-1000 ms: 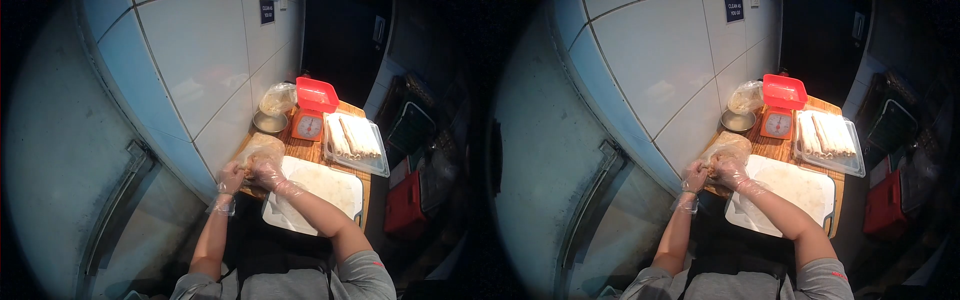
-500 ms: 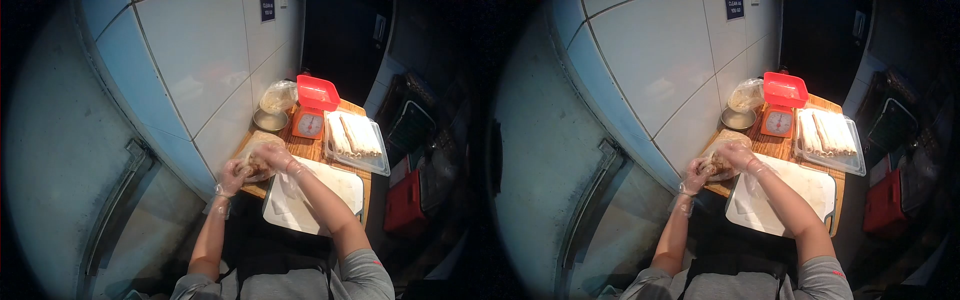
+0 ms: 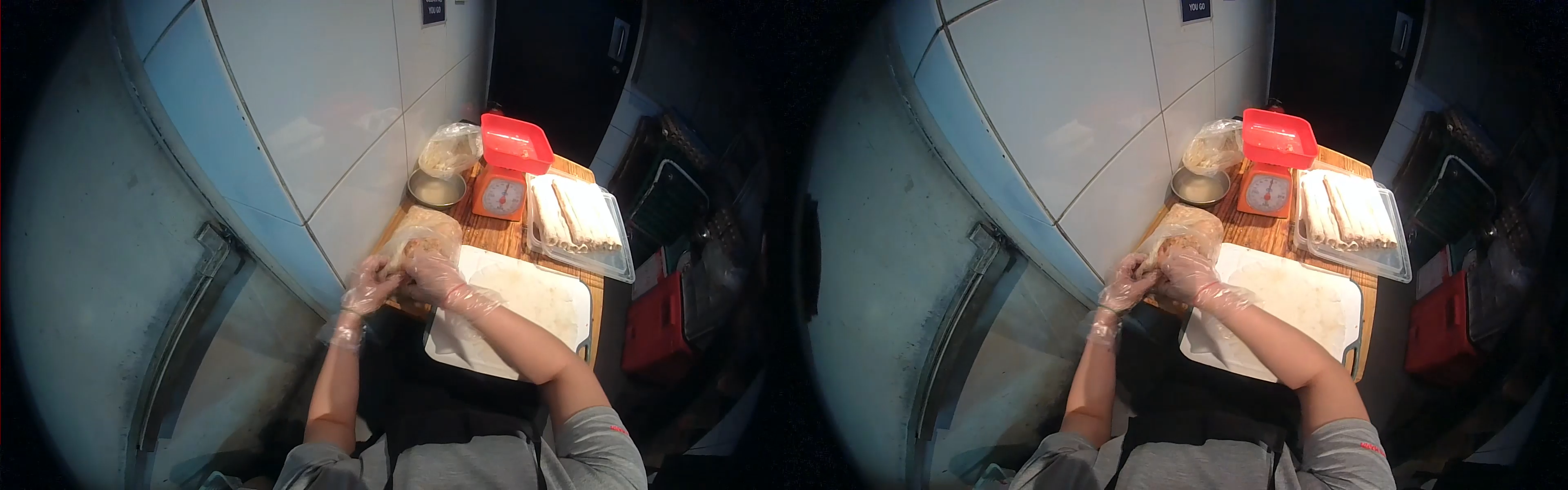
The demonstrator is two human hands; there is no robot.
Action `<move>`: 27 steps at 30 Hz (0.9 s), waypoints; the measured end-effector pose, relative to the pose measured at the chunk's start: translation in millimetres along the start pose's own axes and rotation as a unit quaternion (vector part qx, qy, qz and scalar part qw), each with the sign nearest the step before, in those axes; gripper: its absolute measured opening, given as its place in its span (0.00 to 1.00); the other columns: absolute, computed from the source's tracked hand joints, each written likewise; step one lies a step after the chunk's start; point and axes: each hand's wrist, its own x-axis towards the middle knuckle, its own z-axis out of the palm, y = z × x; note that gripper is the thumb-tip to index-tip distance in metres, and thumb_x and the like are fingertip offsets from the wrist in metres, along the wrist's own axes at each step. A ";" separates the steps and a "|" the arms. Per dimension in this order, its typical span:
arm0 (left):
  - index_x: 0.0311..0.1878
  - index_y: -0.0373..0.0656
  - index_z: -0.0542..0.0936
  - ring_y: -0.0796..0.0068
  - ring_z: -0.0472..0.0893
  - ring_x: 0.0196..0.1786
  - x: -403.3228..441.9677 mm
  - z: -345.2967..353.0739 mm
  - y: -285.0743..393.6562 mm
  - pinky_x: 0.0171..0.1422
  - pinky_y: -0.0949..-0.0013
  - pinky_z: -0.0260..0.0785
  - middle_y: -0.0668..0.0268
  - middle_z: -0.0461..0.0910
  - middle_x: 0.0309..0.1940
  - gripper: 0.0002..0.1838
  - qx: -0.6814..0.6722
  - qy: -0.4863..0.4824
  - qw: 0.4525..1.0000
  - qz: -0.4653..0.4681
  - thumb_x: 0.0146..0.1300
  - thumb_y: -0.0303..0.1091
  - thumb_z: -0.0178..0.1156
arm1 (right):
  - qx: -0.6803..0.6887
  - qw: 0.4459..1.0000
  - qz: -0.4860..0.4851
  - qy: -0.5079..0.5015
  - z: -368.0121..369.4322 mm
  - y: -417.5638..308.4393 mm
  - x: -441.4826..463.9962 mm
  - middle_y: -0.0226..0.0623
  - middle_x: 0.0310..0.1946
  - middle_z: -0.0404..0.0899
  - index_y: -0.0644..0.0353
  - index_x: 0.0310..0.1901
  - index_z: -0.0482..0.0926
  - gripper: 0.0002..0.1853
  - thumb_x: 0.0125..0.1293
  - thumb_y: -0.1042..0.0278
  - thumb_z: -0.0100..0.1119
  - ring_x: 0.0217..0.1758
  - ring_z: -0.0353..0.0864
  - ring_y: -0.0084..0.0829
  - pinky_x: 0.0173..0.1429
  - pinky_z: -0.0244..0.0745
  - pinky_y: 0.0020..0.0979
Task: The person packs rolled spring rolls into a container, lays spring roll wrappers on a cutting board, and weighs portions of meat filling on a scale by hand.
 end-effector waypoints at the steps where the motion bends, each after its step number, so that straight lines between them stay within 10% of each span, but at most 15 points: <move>1: 0.47 0.37 0.81 0.71 0.80 0.43 -2.5 -4.6 8.4 0.48 0.65 0.75 0.63 0.79 0.41 0.20 -0.065 -0.023 0.996 -0.057 0.54 0.34 0.75 | -0.022 1.000 0.006 0.009 3.2 -4.3 -0.7 0.48 0.34 0.84 0.59 0.40 0.83 0.18 0.54 0.55 0.69 0.43 0.84 0.51 0.51 0.77 0.47; 5: 0.48 0.36 0.81 0.72 0.79 0.43 -8.7 -12.7 51.9 0.48 0.66 0.74 0.63 0.79 0.41 0.21 0.019 -0.030 0.998 -0.043 0.54 0.37 0.75 | -0.098 0.994 0.038 0.037 18.6 -0.2 6.1 0.48 0.36 0.84 0.56 0.40 0.84 0.19 0.49 0.55 0.71 0.43 0.83 0.51 0.50 0.77 0.46; 8: 0.48 0.37 0.81 0.73 0.79 0.45 -7.2 -9.7 37.7 0.50 0.68 0.74 0.64 0.79 0.42 0.21 -0.038 -0.025 0.998 -0.048 0.55 0.37 0.75 | -0.115 0.982 0.088 -0.119 -8.7 -3.1 18.2 0.42 0.37 0.86 0.55 0.41 0.85 0.17 0.50 0.58 0.73 0.44 0.86 0.43 0.48 0.79 0.41; 10: 0.51 0.37 0.79 0.72 0.79 0.47 -7.7 -12.1 41.9 0.52 0.67 0.74 0.63 0.79 0.44 0.24 -0.010 -0.032 0.997 -0.064 0.55 0.37 0.76 | 0.154 0.969 0.167 -0.093 -18.8 15.4 14.7 0.38 0.39 0.87 0.56 0.44 0.85 0.15 0.55 0.63 0.72 0.46 0.86 0.37 0.49 0.80 0.38; 14: 0.61 0.36 0.73 0.68 0.79 0.52 -12.6 -1.3 28.9 0.57 0.64 0.73 0.59 0.77 0.50 0.35 -0.176 -0.020 0.983 -0.053 0.53 0.37 0.77 | 0.713 0.658 0.236 -0.057 -21.1 37.6 2.1 0.41 0.43 0.84 0.62 0.48 0.82 0.16 0.63 0.61 0.67 0.49 0.85 0.31 0.55 0.82 0.36; 21: 0.71 0.35 0.62 0.63 0.67 0.68 -37.0 2.3 75.8 0.74 0.58 0.61 0.55 0.61 0.68 0.32 0.088 0.116 0.971 0.188 0.67 0.30 0.64 | 0.886 0.450 0.110 -0.024 -36.8 18.7 -1.2 0.44 0.51 0.81 0.61 0.54 0.75 0.13 0.70 0.69 0.57 0.52 0.83 0.39 0.57 0.82 0.41; 27: 0.75 0.31 0.53 0.60 0.65 0.71 -27.9 43.1 96.1 0.77 0.59 0.55 0.51 0.63 0.70 0.33 -0.110 0.201 0.958 0.171 0.76 0.35 0.54 | 0.800 0.584 0.134 0.018 -40.4 -27.5 0.9 0.46 0.59 0.75 0.60 0.59 0.72 0.17 0.71 0.68 0.55 0.59 0.79 0.38 0.58 0.79 0.37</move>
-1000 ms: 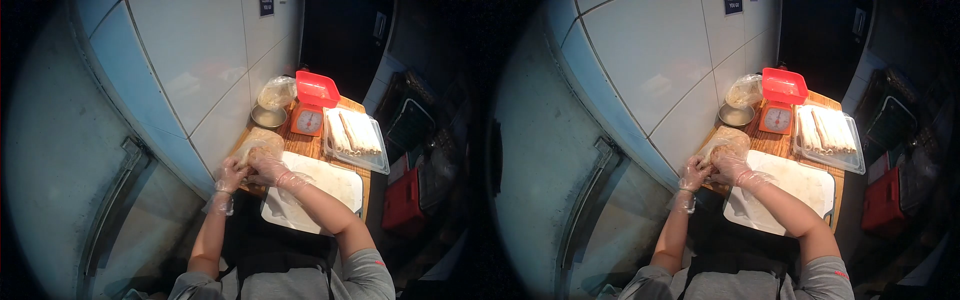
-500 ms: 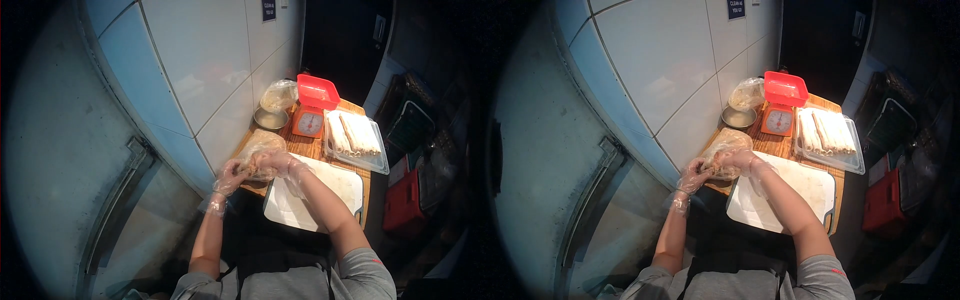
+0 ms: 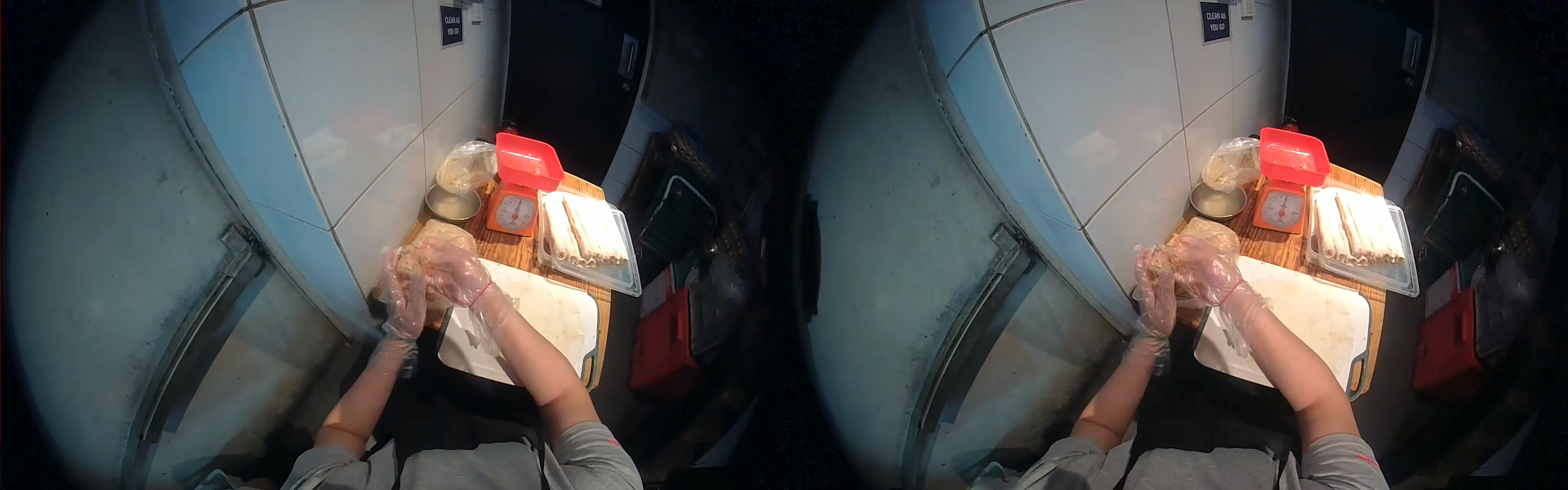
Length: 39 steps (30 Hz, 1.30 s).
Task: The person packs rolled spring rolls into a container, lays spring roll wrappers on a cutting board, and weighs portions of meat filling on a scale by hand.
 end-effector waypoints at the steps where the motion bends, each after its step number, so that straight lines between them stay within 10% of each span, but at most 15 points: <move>1: 0.74 0.30 0.54 0.60 0.67 0.70 2.1 6.8 6.4 0.76 0.59 0.58 0.51 0.66 0.68 0.33 -0.003 0.021 1.000 -0.009 0.76 0.39 0.54 | -0.062 0.998 -0.016 0.010 6.1 0.9 -3.3 0.46 0.59 0.76 0.60 0.60 0.71 0.19 0.70 0.66 0.57 0.59 0.79 0.39 0.59 0.78 0.37; 4: 0.75 0.33 0.56 0.63 0.66 0.72 9.8 10.2 -2.2 0.75 0.59 0.62 0.54 0.62 0.72 0.28 -0.093 0.031 0.991 -0.095 0.79 0.36 0.48 | -0.351 0.930 -0.098 0.039 9.8 -2.1 -9.8 0.47 0.59 0.76 0.61 0.64 0.69 0.28 0.66 0.60 0.64 0.60 0.78 0.42 0.63 0.75 0.36; 6: 0.71 0.34 0.62 0.65 0.70 0.68 21.2 6.7 -1.7 0.70 0.59 0.68 0.56 0.67 0.67 0.25 -0.174 0.023 0.964 -0.200 0.79 0.38 0.49 | -0.641 0.743 -0.188 0.046 -0.4 -15.5 -11.8 0.48 0.60 0.75 0.61 0.67 0.67 0.36 0.61 0.57 0.70 0.62 0.77 0.43 0.66 0.72 0.36; 9: 0.67 0.37 0.69 0.67 0.76 0.63 42.9 -0.2 26.7 0.65 0.61 0.73 0.58 0.74 0.61 0.23 -0.385 -0.026 0.859 -0.335 0.78 0.42 0.50 | -0.688 0.696 -0.204 0.028 -6.9 -27.7 -13.0 0.49 0.61 0.75 0.61 0.68 0.67 0.43 0.53 0.54 0.77 0.64 0.76 0.43 0.71 0.67 0.38; 11: 0.72 0.37 0.65 0.62 0.74 0.66 45.8 -10.0 19.8 0.69 0.59 0.71 0.55 0.73 0.65 0.25 -0.406 -0.131 0.843 -0.327 0.78 0.41 0.50 | -0.674 0.699 -0.238 0.002 -2.5 -26.3 -16.7 0.47 0.60 0.76 0.61 0.65 0.71 0.41 0.51 0.54 0.79 0.65 0.75 0.42 0.72 0.66 0.38; 13: 0.72 0.36 0.64 0.64 0.74 0.65 45.7 -18.3 8.5 0.69 0.60 0.70 0.56 0.72 0.66 0.26 -0.186 -0.215 0.958 -0.027 0.78 0.39 0.52 | -0.651 0.720 -0.241 -0.007 -0.5 -24.8 -16.7 0.45 0.59 0.77 0.60 0.62 0.74 0.39 0.49 0.54 0.80 0.65 0.75 0.40 0.72 0.66 0.37; 15: 0.73 0.35 0.63 0.66 0.74 0.65 43.5 -20.1 3.9 0.69 0.62 0.69 0.57 0.72 0.66 0.27 -0.074 -0.239 0.968 0.022 0.76 0.36 0.54 | -0.616 0.758 -0.213 0.002 -6.3 -19.6 -12.9 0.42 0.57 0.79 0.59 0.59 0.78 0.38 0.48 0.54 0.81 0.65 0.76 0.39 0.71 0.67 0.37; 18: 0.73 0.33 0.63 0.70 0.75 0.63 37.1 -22.1 5.0 0.68 0.65 0.69 0.57 0.73 0.65 0.28 -0.116 -0.219 0.947 -0.204 0.73 0.30 0.58 | -0.515 0.845 -0.136 0.045 -14.1 -12.1 -12.9 0.39 0.57 0.79 0.58 0.58 0.79 0.35 0.49 0.56 0.81 0.64 0.76 0.35 0.70 0.69 0.36; 33: 0.54 0.30 0.83 0.79 0.82 0.42 34.4 -20.8 17.9 0.48 0.73 0.78 0.62 0.84 0.45 0.17 0.031 -0.190 0.960 -0.202 0.64 0.27 0.68 | -0.551 0.816 -0.142 0.102 -29.7 -5.0 -16.4 0.32 0.47 0.86 0.57 0.56 0.82 0.29 0.51 0.60 0.76 0.53 0.83 0.31 0.62 0.75 0.31; 39: 0.62 0.29 0.77 0.78 0.81 0.43 30.5 -17.0 13.3 0.48 0.73 0.77 0.62 0.83 0.47 0.22 -0.051 -0.151 0.969 -0.188 0.66 0.28 0.66 | -0.006 0.995 -0.009 0.095 -44.3 -5.4 -17.1 0.25 0.44 0.81 0.53 0.53 0.79 0.17 0.62 0.71 0.66 0.53 0.80 0.27 0.60 0.78 0.39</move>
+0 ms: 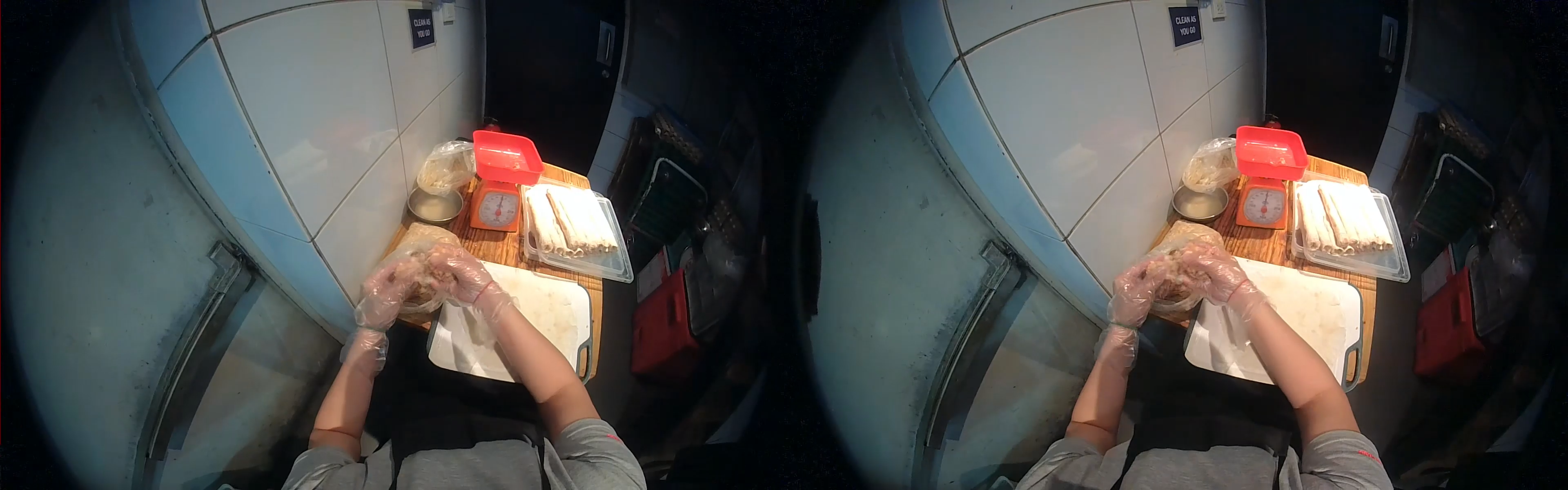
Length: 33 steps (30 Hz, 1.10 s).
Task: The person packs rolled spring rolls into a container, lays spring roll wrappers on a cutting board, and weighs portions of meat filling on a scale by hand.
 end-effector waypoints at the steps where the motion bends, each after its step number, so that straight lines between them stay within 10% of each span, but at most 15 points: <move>1: 0.65 0.30 0.74 0.74 0.82 0.46 -0.9 1.1 -3.3 0.51 0.70 0.77 0.60 0.83 0.49 0.25 0.012 0.003 1.000 0.025 0.67 0.28 0.65 | 0.027 1.000 -0.005 0.003 0.1 -2.3 -2.0 0.26 0.45 0.80 0.53 0.53 0.78 0.16 0.63 0.72 0.64 0.53 0.80 0.27 0.61 0.78 0.40; 3: 0.70 0.30 0.68 0.63 0.82 0.52 1.2 3.0 0.3 0.59 0.63 0.74 0.53 0.80 0.54 0.29 0.154 -0.012 0.974 0.166 0.68 0.28 0.64 | 0.079 0.997 -0.016 0.010 0.4 -8.3 -7.4 0.27 0.47 0.79 0.53 0.53 0.76 0.16 0.64 0.75 0.61 0.53 0.79 0.27 0.63 0.78 0.44; 5: 0.73 0.31 0.63 0.50 0.79 0.60 4.8 4.7 11.3 0.67 0.55 0.69 0.45 0.77 0.60 0.33 0.395 -0.044 0.837 0.376 0.68 0.29 0.61 | 0.110 0.992 -0.011 -0.065 -22.2 -12.9 0.3 0.31 0.54 0.78 0.54 0.60 0.73 0.20 0.66 0.73 0.58 0.58 0.79 0.31 0.68 0.75 0.45; 11: 0.74 0.35 0.63 0.40 0.69 0.69 1.5 10.0 23.9 0.75 0.52 0.59 0.40 0.67 0.68 0.30 0.673 -0.141 0.701 0.191 0.74 0.39 0.53 | 0.078 0.992 -0.063 -0.073 -18.4 -30.8 -20.0 0.37 0.58 0.76 0.56 0.61 0.71 0.24 0.63 0.78 0.58 0.60 0.78 0.35 0.69 0.74 0.48; 14: 0.75 0.38 0.62 0.47 0.70 0.70 17.1 -1.8 4.3 0.73 0.54 0.62 0.45 0.69 0.68 0.30 0.377 -0.042 0.889 0.255 0.78 0.46 0.45 | -0.083 0.986 -0.132 -0.060 -7.5 -34.1 -29.2 0.40 0.63 0.73 0.56 0.68 0.65 0.31 0.64 0.78 0.60 0.64 0.76 0.38 0.68 0.75 0.45; 16: 0.74 0.40 0.64 0.54 0.74 0.67 10.0 27.0 28.8 0.70 0.57 0.67 0.50 0.73 0.65 0.29 0.061 -0.042 0.993 0.093 0.79 0.49 0.45 | -0.258 0.941 -0.203 -0.075 10.7 -36.5 -33.6 0.43 0.65 0.71 0.56 0.72 0.61 0.35 0.64 0.76 0.62 0.66 0.74 0.40 0.67 0.75 0.43; 18: 0.72 0.42 0.66 0.59 0.78 0.62 7.9 39.5 37.2 0.64 0.61 0.73 0.54 0.76 0.62 0.28 -0.246 -0.080 0.963 -0.073 0.78 0.51 0.46 | -0.516 0.804 -0.285 -0.074 28.2 -44.1 -38.6 0.45 0.65 0.71 0.57 0.71 0.63 0.38 0.62 0.66 0.69 0.68 0.73 0.43 0.69 0.72 0.40; 20: 0.70 0.43 0.68 0.64 0.83 0.54 14.4 43.3 31.9 0.55 0.67 0.81 0.57 0.79 0.59 0.27 -0.504 -0.154 0.820 -0.223 0.77 0.51 0.50 | -0.698 0.625 -0.345 -0.060 47.6 -55.0 -50.2 0.48 0.66 0.70 0.58 0.70 0.65 0.38 0.61 0.60 0.72 0.69 0.72 0.43 0.70 0.70 0.38; 24: 0.58 0.44 0.76 0.67 0.86 0.40 46.8 52.3 -1.3 0.32 0.76 0.82 0.60 0.82 0.54 0.20 -0.516 -0.026 0.800 -0.305 0.76 0.50 0.52 | -0.690 0.619 -0.370 0.060 20.3 -81.1 -73.0 0.46 0.66 0.71 0.57 0.69 0.67 0.38 0.60 0.51 0.70 0.67 0.72 0.47 0.70 0.69 0.43; 25: 0.52 0.44 0.78 0.70 0.85 0.36 61.8 53.9 3.4 0.35 0.73 0.83 0.60 0.83 0.46 0.16 -0.642 -0.048 0.688 -0.334 0.76 0.48 0.54 | -0.674 0.617 -0.397 0.081 10.8 -86.6 -81.5 0.47 0.62 0.73 0.57 0.68 0.68 0.36 0.61 0.51 0.68 0.65 0.74 0.48 0.68 0.70 0.44; 28: 0.49 0.44 0.77 0.73 0.82 0.33 126.4 70.5 17.3 0.39 0.71 0.82 0.63 0.81 0.36 0.13 -0.431 -0.145 0.877 -0.155 0.75 0.44 0.56 | -0.709 0.608 -0.327 0.142 -51.1 -78.4 -94.1 0.46 0.59 0.75 0.55 0.66 0.70 0.32 0.63 0.53 0.67 0.63 0.75 0.48 0.66 0.71 0.46; 33: 0.60 0.41 0.74 0.76 0.78 0.32 227.3 143.2 87.4 0.40 0.71 0.76 0.68 0.76 0.31 0.18 -0.191 -0.227 0.950 -0.101 0.73 0.39 0.60 | -0.750 0.616 -0.210 0.115 -113.6 -50.1 -122.0 0.46 0.44 0.78 0.56 0.53 0.78 0.20 0.61 0.61 0.69 0.52 0.79 0.49 0.62 0.73 0.46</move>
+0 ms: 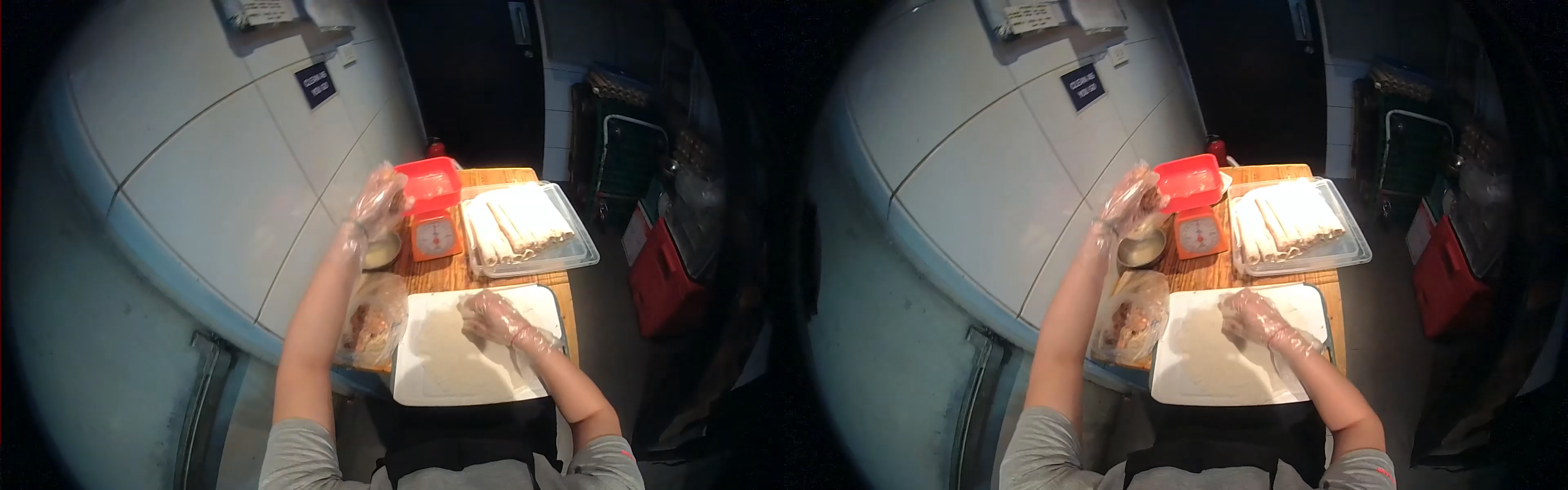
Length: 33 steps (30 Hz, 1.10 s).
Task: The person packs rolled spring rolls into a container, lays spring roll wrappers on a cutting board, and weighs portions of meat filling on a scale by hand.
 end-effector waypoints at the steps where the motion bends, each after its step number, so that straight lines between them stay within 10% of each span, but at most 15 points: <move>1: 0.65 0.40 0.71 0.76 0.78 0.33 27.6 2.4 0.8 0.41 0.70 0.76 0.67 0.77 0.32 0.24 0.174 0.026 0.984 0.033 0.71 0.39 0.62 | 0.028 0.997 -0.048 0.049 10.4 14.8 -9.1 0.45 0.42 0.78 0.56 0.52 0.78 0.20 0.60 0.62 0.70 0.50 0.79 0.49 0.61 0.73 0.45; 4: 0.75 0.38 0.61 0.75 0.80 0.37 87.5 5.2 -6.2 0.46 0.68 0.76 0.65 0.81 0.38 0.40 0.521 0.058 0.846 0.094 0.64 0.38 0.67 | 0.101 0.990 -0.031 0.096 11.3 18.2 -22.1 0.43 0.41 0.78 0.56 0.49 0.79 0.18 0.57 0.66 0.71 0.48 0.80 0.47 0.56 0.75 0.44; 14: 0.79 0.46 0.58 0.60 0.77 0.65 108.5 17.8 -26.5 0.69 0.62 0.68 0.53 0.76 0.64 0.55 0.561 0.049 0.822 -0.084 0.49 0.40 0.78 | 0.161 0.979 -0.014 0.126 14.8 28.1 -19.3 0.41 0.36 0.79 0.57 0.42 0.82 0.12 0.56 0.68 0.70 0.43 0.80 0.46 0.49 0.76 0.42; 21: 0.70 0.37 0.70 0.65 0.79 0.60 65.9 -4.5 -13.8 0.65 0.65 0.71 0.54 0.78 0.61 0.38 0.440 0.011 0.862 0.250 0.60 0.39 0.74 | 0.186 0.974 -0.010 0.129 16.1 32.0 -19.3 0.41 0.35 0.80 0.58 0.39 0.81 0.10 0.57 0.68 0.69 0.43 0.80 0.45 0.50 0.76 0.41; 23: 0.72 0.34 0.66 0.63 0.72 0.69 -4.7 25.7 25.1 0.71 0.60 0.68 0.52 0.70 0.69 0.37 0.484 0.021 0.861 0.154 0.66 0.42 0.69 | 0.187 0.974 -0.006 0.129 17.0 32.2 -19.4 0.41 0.34 0.80 0.59 0.39 0.82 0.10 0.57 0.67 0.68 0.43 0.80 0.44 0.50 0.76 0.41; 33: 0.56 0.34 0.81 0.72 0.83 0.51 -189.5 -64.3 -27.3 0.55 0.67 0.76 0.59 0.85 0.49 0.17 0.440 0.091 0.893 -0.021 0.67 0.32 0.65 | 0.217 0.966 0.010 0.141 15.6 25.5 -19.7 0.40 0.34 0.81 0.60 0.38 0.83 0.07 0.57 0.72 0.68 0.42 0.82 0.40 0.48 0.76 0.38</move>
